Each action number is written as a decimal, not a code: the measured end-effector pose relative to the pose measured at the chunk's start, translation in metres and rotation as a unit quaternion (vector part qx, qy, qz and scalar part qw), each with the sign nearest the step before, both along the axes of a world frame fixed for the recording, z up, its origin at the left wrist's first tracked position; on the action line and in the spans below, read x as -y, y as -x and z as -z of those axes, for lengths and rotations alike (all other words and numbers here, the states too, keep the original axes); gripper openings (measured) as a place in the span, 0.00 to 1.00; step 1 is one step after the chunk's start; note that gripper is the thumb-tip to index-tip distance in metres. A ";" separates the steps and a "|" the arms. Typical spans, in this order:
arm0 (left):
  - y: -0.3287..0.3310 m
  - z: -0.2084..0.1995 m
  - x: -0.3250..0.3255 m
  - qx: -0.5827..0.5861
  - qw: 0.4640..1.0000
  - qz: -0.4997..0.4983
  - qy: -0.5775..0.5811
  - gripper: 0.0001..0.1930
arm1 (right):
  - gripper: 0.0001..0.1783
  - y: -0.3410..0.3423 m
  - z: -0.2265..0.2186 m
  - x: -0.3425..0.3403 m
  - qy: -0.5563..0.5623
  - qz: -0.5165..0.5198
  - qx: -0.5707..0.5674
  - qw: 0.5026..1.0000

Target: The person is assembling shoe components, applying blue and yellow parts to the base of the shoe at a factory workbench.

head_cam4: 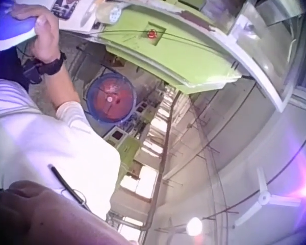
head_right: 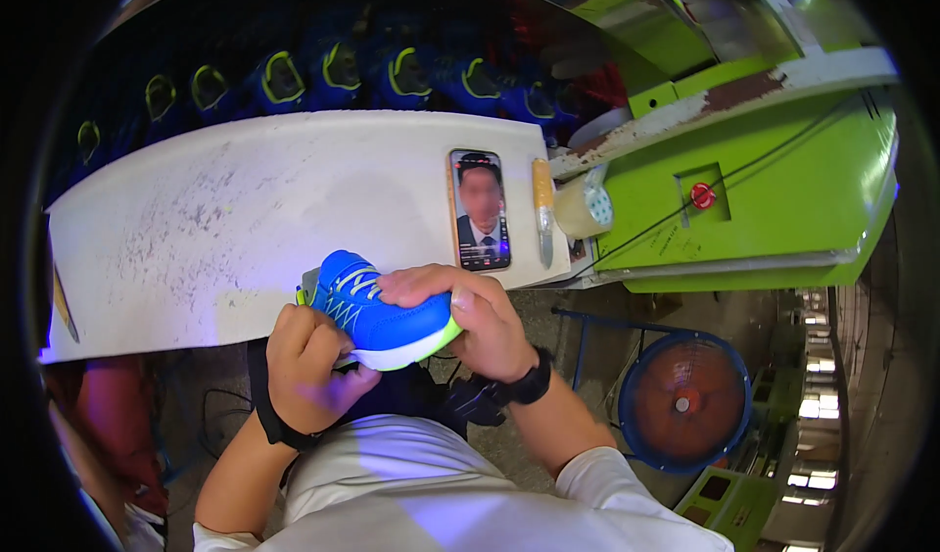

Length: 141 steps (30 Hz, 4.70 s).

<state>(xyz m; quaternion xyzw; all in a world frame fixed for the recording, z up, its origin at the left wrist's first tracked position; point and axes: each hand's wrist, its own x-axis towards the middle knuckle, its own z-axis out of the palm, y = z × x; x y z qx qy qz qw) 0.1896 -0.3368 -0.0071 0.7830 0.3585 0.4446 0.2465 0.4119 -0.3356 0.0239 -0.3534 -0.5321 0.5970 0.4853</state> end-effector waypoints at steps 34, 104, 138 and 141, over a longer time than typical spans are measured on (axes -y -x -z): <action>0.051 -0.049 0.060 0.054 0.984 -0.048 0.165 0.35 | 0.20 0.074 0.035 0.025 -0.284 0.022 0.087 0.955; 0.120 -0.068 -0.023 -0.006 0.949 -0.076 0.307 0.33 | 0.34 0.148 -0.028 -0.073 -0.050 -0.151 -0.061 0.985; 0.172 -0.026 -0.053 0.421 0.773 -0.070 0.471 0.29 | 0.47 0.042 -0.027 -0.081 -0.078 -0.141 0.232 0.959; 0.197 -0.024 -0.118 0.408 0.747 -0.210 0.482 0.23 | 0.33 0.070 -0.132 -0.103 -0.040 0.018 0.033 0.998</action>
